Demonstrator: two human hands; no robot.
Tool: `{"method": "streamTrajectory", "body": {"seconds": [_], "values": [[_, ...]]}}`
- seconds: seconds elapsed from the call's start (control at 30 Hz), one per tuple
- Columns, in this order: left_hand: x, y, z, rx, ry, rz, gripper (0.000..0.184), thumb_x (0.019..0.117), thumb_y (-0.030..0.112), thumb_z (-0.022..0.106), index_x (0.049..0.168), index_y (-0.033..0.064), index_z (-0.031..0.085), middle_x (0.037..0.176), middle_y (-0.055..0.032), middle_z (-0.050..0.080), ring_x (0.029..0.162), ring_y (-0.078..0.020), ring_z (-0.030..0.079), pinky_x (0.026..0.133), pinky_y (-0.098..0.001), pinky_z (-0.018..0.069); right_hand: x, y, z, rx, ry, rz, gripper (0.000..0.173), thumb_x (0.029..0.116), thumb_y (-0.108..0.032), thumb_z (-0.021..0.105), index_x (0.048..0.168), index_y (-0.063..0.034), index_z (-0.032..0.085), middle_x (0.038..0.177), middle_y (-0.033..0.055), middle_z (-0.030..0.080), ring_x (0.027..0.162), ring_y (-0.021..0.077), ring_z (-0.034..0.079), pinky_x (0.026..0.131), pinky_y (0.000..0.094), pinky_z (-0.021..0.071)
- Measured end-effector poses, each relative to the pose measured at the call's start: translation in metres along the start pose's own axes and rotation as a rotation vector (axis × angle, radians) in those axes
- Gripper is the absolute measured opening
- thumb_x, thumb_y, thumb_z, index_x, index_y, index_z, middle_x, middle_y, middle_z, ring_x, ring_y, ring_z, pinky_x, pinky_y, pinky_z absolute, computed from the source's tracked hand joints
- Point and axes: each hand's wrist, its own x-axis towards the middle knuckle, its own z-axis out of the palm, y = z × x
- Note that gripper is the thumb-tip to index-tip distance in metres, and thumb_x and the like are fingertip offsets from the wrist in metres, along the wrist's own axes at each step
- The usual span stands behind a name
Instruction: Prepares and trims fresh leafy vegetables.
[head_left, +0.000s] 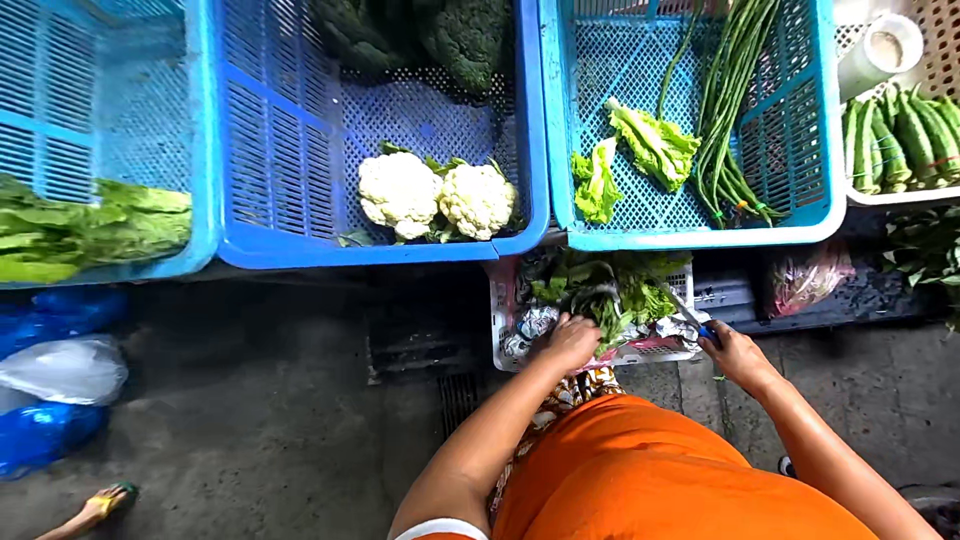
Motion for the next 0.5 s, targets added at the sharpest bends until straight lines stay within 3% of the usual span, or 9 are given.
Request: {"method": "streamTrajectory", "body": {"seconds": [0.07, 0.17, 0.23, 0.3, 0.37, 0.4, 0.5], "values": [[-0.009, -0.016, -0.011, -0.105, -0.030, -0.164, 0.039, 0.1084, 0.030, 0.045, 0.123, 0.0032, 0.069, 0.127, -0.0216, 0.067, 0.126, -0.0395, 0.060, 0.109, -0.0622, 0.0399, 0.002, -0.001, 0.001, 0.003, 0.001, -0.007, 0.047, 0.1063, -0.035, 0.053, 0.146, -0.0092, 0.052, 0.123, 0.0227, 0.067, 0.115, 0.0402, 0.065, 0.101, 0.0612, 0.0478], [-0.013, -0.040, -0.027, -0.311, 0.398, -0.360, 0.035, 0.1055, 0.026, 0.054, 0.125, 0.0000, 0.068, 0.126, -0.0238, 0.066, 0.121, -0.0404, 0.062, 0.105, -0.0602, 0.0474, 0.004, -0.001, 0.006, 0.021, 0.010, 0.000, 0.048, 0.1061, -0.035, 0.054, 0.147, -0.0102, 0.051, 0.125, 0.0223, 0.067, 0.117, 0.0401, 0.064, 0.102, 0.0619, 0.0470], [-0.003, -0.056, -0.039, -0.346, 0.646, -0.440, 0.038, 0.1033, 0.023, 0.056, 0.133, 0.0019, 0.063, 0.139, -0.0221, 0.060, 0.132, -0.0389, 0.055, 0.111, -0.0578, 0.0429, 0.006, -0.003, 0.012, 0.022, 0.033, 0.012, 0.048, 0.1059, -0.034, 0.054, 0.147, -0.0102, 0.051, 0.127, 0.0221, 0.066, 0.119, 0.0399, 0.064, 0.103, 0.0617, 0.0467], [0.011, -0.064, -0.054, -0.342, 0.791, -0.492, 0.040, 0.1033, 0.024, 0.056, 0.135, -0.0006, 0.061, 0.142, -0.0246, 0.057, 0.138, -0.0400, 0.049, 0.116, -0.0560, 0.0368, 0.010, -0.005, 0.017, 0.023, 0.067, 0.034, 0.048, 0.1060, -0.034, 0.053, 0.146, -0.0089, 0.051, 0.128, 0.0221, 0.066, 0.120, 0.0398, 0.064, 0.104, 0.0614, 0.0468], [0.022, -0.059, -0.072, -0.327, 0.726, -0.591, 0.044, 0.1043, 0.028, 0.054, 0.138, 0.0005, 0.060, 0.146, -0.0243, 0.054, 0.141, -0.0397, 0.045, 0.118, -0.0567, 0.0340, 0.013, -0.009, 0.019, 0.021, 0.086, 0.064, 0.047, 0.1064, -0.033, 0.052, 0.146, -0.0079, 0.050, 0.128, 0.0223, 0.065, 0.120, 0.0395, 0.063, 0.104, 0.0607, 0.0471], [0.026, -0.055, -0.078, -0.324, 0.674, -0.617, 0.044, 0.1046, 0.030, 0.053, 0.137, 0.0015, 0.061, 0.144, -0.0241, 0.056, 0.139, -0.0400, 0.048, 0.115, -0.0582, 0.0367, 0.014, -0.011, 0.019, 0.018, 0.090, 0.076, 0.047, 0.1065, -0.033, 0.052, 0.146, -0.0083, 0.050, 0.129, 0.0220, 0.065, 0.121, 0.0394, 0.063, 0.104, 0.0604, 0.0473], [0.028, -0.037, -0.078, -0.333, 0.532, -0.493, 0.041, 0.1064, 0.030, 0.050, 0.130, 0.0002, 0.065, 0.137, -0.0230, 0.062, 0.131, -0.0396, 0.056, 0.109, -0.0596, 0.0427, 0.020, -0.013, 0.019, 0.015, 0.093, 0.065, 0.046, 0.1062, -0.033, 0.052, 0.145, -0.0088, 0.052, 0.129, 0.0216, 0.066, 0.121, 0.0393, 0.063, 0.104, 0.0598, 0.0475]]}}
